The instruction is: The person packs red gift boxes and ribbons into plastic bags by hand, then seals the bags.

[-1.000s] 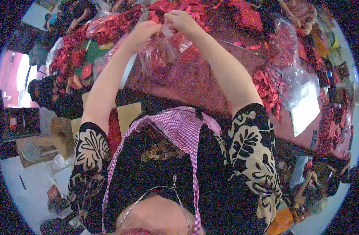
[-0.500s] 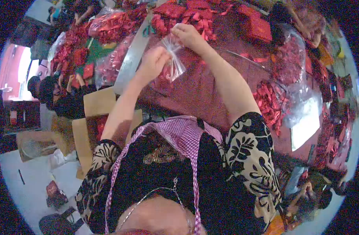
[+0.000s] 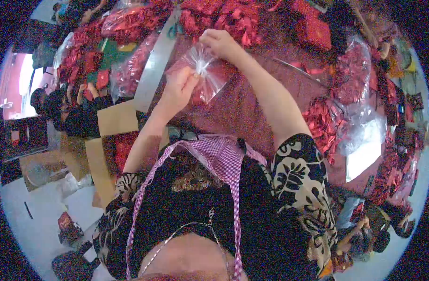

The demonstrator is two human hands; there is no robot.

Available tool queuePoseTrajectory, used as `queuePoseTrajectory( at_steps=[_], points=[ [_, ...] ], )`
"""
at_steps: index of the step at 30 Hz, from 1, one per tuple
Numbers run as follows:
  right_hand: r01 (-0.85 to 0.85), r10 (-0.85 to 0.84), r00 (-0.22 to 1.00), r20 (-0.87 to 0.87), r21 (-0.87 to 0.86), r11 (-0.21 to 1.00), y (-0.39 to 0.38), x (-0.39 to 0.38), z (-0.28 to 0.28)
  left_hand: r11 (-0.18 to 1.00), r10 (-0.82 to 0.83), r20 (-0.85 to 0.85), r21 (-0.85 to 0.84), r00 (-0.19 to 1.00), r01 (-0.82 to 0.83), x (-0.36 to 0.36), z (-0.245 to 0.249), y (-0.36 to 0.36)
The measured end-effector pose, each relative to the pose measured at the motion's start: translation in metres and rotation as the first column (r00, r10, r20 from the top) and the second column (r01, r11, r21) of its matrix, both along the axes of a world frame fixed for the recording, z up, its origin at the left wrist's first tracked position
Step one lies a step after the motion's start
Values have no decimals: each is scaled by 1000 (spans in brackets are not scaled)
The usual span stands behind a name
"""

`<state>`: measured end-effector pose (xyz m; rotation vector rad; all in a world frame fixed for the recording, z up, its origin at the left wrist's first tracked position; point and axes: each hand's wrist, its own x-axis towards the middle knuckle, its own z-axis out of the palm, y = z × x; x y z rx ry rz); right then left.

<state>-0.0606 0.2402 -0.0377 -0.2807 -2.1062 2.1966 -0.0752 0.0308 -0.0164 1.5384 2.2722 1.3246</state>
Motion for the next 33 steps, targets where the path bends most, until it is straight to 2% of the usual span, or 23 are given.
queuePoseTrajectory(
  at_steps=[1, 2, 3, 4, 6, 7, 9, 10, 12, 16, 18, 19, 20, 21, 22, 24, 25, 27, 28, 30, 31, 32, 33],
  points=[
    [10, -9, 1000, -16, 62, 998, -2, -2, 4, 1000, -3, -7, 9, 1000, 3, -5, 7, 5],
    [21, -18, 999, -28, 119, 993, -3, -4, 3, 999, -1, 107, -39, 994, 5, -9, 16, 12],
    [46, -47, 999, 18, 42, 998, -3, -8, -4, 996, 7, 221, -90, 975, 13, -12, 21, 16],
    [48, -48, 999, 16, 40, 998, -5, -9, -10, 996, 6, 219, -91, 976, 14, -14, 20, 21],
    [132, -117, 984, -133, 108, 985, -2, -13, -17, 997, 33, 461, -77, 887, 3, -23, 18, 35],
    [103, -88, 991, -100, 146, 984, 0, -9, -11, 997, 29, 455, -76, 890, 7, -25, 18, 39],
    [131, -124, 989, -82, 94, 987, 0, -9, -8, 983, 51, 584, -174, 810, 64, -28, 16, 43],
    [152, -149, 987, -59, 43, 987, -1, -8, -7, 982, 44, 581, -174, 813, 70, -26, 15, 42],
    [160, -153, 985, -82, 75, 984, 0, -8, -8, 986, -162, 553, 68, 817, 150, -22, 13, 40],
    [185, -184, 980, -74, 19, 982, 2, 3, -18, 975, -140, 600, -56, 788, 216, -19, 9, 37],
    [174, -176, 983, -46, -30, 984, 3, 5, -19, 987, -133, 469, -21, 873, 161, -23, 4, 42],
    [163, -165, 986, -15, -77, 984, 2, 6, -19, 987, -132, 467, -20, 874, 159, -24, 5, 44],
    [161, -163, 987, -17, -75, 984, 1, 8, -19, 992, -19, 577, -88, 817, 85, -26, 7, 48],
    [106, -103, 985, -139, 8, 994, -1, 11, -20, 987, 95, 669, -162, 737, 20, -28, 8, 51],
    [60, -33, 966, -255, 99, 993, -1, 13, -18, 988, 91, 668, -155, 739, 18, -32, 7, 55],
    [-16, 39, 980, -196, 120, 993, 0, 21, -13, 990, 94, 746, -138, 659, 15, -36, -2, 55],
    [-88, 98, 983, -152, 71, 994, -1, 26, -6, 990, 96, 746, -137, 659, 11, -38, -2, 56],
    [-187, 186, 981, -63, -17, 982, 4, 27, -5, 999, 37, 858, -39, 513, -6, -41, -3, 58],
    [-189, 187, 980, -64, -15, 982, 3, 26, -7, 999, 36, 857, -37, 514, -7, -41, -5, 58],
    [-118, 154, 969, -195, 187, 975, 0, 25, -10, 998, 32, 775, -54, 631, 16, -44, -7, 57],
    [-47, 77, 985, -153, 191, 981, -5, 24, -10, 999, 29, 774, -48, 632, 13, -42, -2, 55],
    [-49, 80, 985, -154, 195, 980, -12, 27, -3, 998, 53, 753, -56, 656, -17, -37, 8, 54],
    [41, 11, 984, -175, 290, 956, -19, 33, 5, 997, 78, 730, -62, 679, -48, -34, 16, 52]
  ],
)
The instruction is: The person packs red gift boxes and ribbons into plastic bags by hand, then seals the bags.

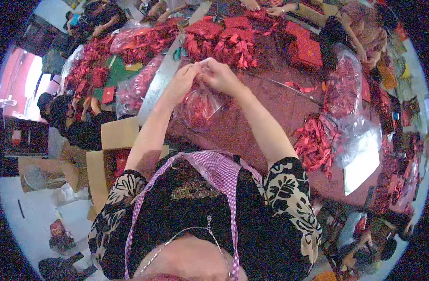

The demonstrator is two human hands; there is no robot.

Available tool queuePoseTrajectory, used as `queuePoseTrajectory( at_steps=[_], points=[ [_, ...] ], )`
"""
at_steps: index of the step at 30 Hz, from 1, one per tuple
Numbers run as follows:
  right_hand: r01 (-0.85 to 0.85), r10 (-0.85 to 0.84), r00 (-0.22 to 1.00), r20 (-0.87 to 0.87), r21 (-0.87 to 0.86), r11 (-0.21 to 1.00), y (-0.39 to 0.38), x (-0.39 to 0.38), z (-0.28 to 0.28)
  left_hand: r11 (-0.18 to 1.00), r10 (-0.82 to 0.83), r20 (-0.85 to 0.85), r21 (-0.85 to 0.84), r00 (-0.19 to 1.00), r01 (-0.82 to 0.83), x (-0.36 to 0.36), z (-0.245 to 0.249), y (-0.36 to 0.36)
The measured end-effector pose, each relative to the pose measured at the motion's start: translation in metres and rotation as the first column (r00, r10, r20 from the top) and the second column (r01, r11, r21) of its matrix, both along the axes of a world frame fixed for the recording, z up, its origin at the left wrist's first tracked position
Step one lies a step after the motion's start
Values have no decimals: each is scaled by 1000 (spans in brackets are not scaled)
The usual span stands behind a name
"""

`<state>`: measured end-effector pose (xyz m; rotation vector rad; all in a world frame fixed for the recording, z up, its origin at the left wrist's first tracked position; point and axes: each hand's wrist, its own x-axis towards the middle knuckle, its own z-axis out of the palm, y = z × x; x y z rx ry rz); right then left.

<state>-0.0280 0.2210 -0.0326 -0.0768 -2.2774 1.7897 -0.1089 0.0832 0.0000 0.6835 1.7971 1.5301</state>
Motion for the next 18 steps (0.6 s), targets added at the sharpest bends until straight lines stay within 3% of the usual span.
queuePoseTrajectory(
  at_steps=[1, 2, 7, 9, 11, 13, 16, 18],
  points=[
    [84, -83, 996, -17, 78, 993, -4, 11, 0, 1000, 5, 12, -17, 1000, -5, 9, 2, 0],
    [175, -153, 978, -145, 155, 972, -7, 9, -9, 999, -9, 82, -44, 997, 13, 9, 8, 0],
    [252, -244, 966, -88, 97, 963, -5, 10, -15, 997, 68, 276, 1, 959, -71, 8, 7, -6],
    [252, -249, 966, -64, 39, 967, -4, 9, -12, 989, -148, -23, -17, 989, 148, 3, -7, -4],
    [279, -278, 960, -37, 21, 960, -5, 3, -15, 988, -152, -70, 28, 986, 155, -2, -20, -5],
    [257, -258, 966, -18, -44, 965, -6, 0, -16, 999, -29, -417, 14, 909, 38, -1, -25, -2],
    [212, -218, 975, -44, -108, 971, -10, 2, -6, 991, 99, -497, -25, 862, -128, 10, -20, 0],
    [186, -195, 978, -75, -110, 976, -17, 5, 13, 989, 110, -554, -20, 825, -146, 9, -19, 0]
  ],
)
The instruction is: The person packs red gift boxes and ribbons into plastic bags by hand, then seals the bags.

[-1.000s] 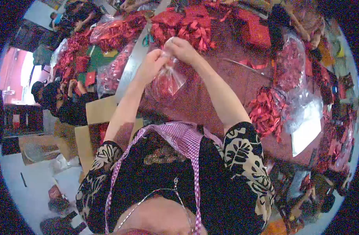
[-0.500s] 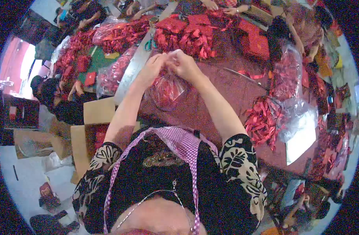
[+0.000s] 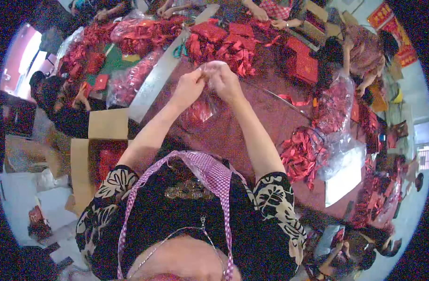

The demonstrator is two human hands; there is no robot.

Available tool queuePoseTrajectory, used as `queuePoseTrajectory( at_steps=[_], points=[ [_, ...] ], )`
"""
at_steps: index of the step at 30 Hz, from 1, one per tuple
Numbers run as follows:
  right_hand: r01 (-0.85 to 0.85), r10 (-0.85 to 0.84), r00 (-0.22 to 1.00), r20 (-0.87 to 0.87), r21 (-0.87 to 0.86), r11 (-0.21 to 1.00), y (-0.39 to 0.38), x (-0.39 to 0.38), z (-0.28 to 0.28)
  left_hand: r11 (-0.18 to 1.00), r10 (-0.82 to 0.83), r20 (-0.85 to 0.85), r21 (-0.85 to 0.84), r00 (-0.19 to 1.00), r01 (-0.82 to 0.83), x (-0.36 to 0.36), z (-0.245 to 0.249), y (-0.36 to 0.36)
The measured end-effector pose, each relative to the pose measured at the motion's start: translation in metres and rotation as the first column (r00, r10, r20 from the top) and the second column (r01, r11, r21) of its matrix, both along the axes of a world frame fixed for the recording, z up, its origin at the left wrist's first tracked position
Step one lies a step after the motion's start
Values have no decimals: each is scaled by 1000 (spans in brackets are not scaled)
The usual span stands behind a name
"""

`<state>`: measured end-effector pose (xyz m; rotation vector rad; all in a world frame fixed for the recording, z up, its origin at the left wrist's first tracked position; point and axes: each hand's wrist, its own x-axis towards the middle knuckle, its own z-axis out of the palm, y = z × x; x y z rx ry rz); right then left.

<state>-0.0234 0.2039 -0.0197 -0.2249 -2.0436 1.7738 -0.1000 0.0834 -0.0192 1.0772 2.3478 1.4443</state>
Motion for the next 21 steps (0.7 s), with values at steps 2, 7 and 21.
queuePoseTrajectory(
  at_steps=[2, 7, 21],
  points=[
    [91, -94, 995, -35, -79, 993, -12, 2, 19, 1000, 9, -67, -7, 998, -10, 2, 7, -1],
    [125, -115, 991, 74, -149, 981, -25, 4, 20, 948, -300, 122, 147, 946, 282, 8, -3, -7],
    [-108, 108, 994, 1, -2, 994, -30, -3, 37, 929, -304, 753, 370, 583, 7, 3, -49, 8]
  ],
)
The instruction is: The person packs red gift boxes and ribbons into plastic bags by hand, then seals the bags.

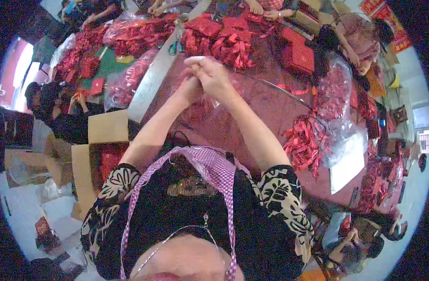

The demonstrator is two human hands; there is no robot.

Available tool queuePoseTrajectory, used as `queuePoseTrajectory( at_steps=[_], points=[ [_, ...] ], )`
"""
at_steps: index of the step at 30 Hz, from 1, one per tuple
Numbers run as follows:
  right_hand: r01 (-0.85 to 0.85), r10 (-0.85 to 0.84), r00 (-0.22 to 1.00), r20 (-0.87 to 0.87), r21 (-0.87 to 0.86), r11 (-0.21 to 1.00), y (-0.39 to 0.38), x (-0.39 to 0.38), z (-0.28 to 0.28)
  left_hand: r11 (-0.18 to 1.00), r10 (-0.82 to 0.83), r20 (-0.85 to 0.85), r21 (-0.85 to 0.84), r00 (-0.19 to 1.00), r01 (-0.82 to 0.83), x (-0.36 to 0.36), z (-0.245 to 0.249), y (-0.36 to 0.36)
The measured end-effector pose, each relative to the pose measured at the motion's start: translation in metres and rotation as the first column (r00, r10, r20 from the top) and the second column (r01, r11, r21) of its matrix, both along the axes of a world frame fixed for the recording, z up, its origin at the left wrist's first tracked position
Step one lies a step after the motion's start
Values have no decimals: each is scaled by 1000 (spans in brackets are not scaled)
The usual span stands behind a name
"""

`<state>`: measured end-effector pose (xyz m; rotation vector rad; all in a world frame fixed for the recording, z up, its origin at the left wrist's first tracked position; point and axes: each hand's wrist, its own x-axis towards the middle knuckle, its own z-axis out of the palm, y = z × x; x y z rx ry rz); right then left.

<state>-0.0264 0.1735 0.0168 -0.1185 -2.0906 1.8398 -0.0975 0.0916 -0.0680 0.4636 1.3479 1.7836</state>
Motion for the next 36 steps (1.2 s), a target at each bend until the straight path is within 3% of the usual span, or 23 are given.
queuePoseTrajectory(
  at_steps=[2, 3, 4, 6, 7, 8, 9, 13, 15, 18, 22, 24, 25, 27, 29, 31, 32, 33, 34, 36],
  points=[
    [-53, 50, 996, -72, -40, 998, 8, 1, 3, 1000, 19, 73, -15, 997, -18, 2, 24, -9],
    [-110, 110, 994, 2, -27, 994, 16, 6, 17, 994, -64, -407, -106, 911, 23, 2, 57, -21],
    [-165, 165, 983, 75, -11, 986, 18, 15, 21, 980, -169, -782, -198, 600, 18, 6, 71, -32],
    [-204, 200, 978, 56, 77, 976, 34, 17, 13, 990, -138, -767, -122, 627, 68, -11, 38, -23],
    [-195, 170, 981, 96, 417, 888, 41, 16, 11, 962, -234, -709, -268, 665, 53, -12, 48, -24],
    [-177, 126, 984, 124, 704, 688, 44, 17, 9, 911, -323, -635, -410, 702, 48, -12, 53, -25],
    [-85, 86, 996, 31, 665, 742, 43, 19, 6, 960, -232, -733, -279, 639, 29, -12, 47, -24],
    [52, 16, 996, -84, 748, 661, 44, 21, -7, 956, -263, -721, -283, 641, 74, -21, 31, -20],
    [186, -114, 983, -147, 806, 561, 42, 28, -5, 973, -207, -695, -223, 688, 68, -18, 45, -24],
    [228, -148, 973, -175, 823, 520, 34, 38, 2, 983, -167, -611, -163, 774, 83, -15, 41, -24],
    [265, -161, 964, -213, 822, 504, 24, 54, 4, 938, -328, -582, -292, 744, 186, -14, 63, -29],
    [245, -140, 969, -202, 763, 598, 19, 62, 2, 958, -286, -439, -110, 852, 264, -13, 58, -29],
    [218, -133, 976, -173, 796, 564, 13, 72, -2, 958, -284, -448, -105, 848, 265, -7, 51, -34],
    [174, -103, 985, -141, 762, 624, 13, 75, -15, 946, -301, -651, -112, 697, 304, -8, 47, -37],
    [130, -68, 991, -114, 727, 674, 17, 73, -25, 939, -335, -671, -180, 662, 293, -7, 51, -37],
    [94, -76, 996, -55, 590, 802, 21, 71, -29, 927, -373, -686, -249, 625, 280, -5, 53, -37],
    [95, -78, 996, -54, 587, 804, 20, 70, -28, 928, -372, -694, -270, 617, 257, -4, 52, -35],
    [58, -91, 992, 86, 327, 943, 18, 69, -26, 928, -371, -702, -289, 607, 233, -3, 52, -34],
    [53, -60, 973, 221, 37, 998, 17, 68, -24, 928, -373, -703, -292, 606, 233, -3, 51, -33],
    [46, -66, 982, 178, 112, 993, 18, 65, -30, 946, -323, -732, -264, 600, 187, -1, 46, -33]
  ],
)
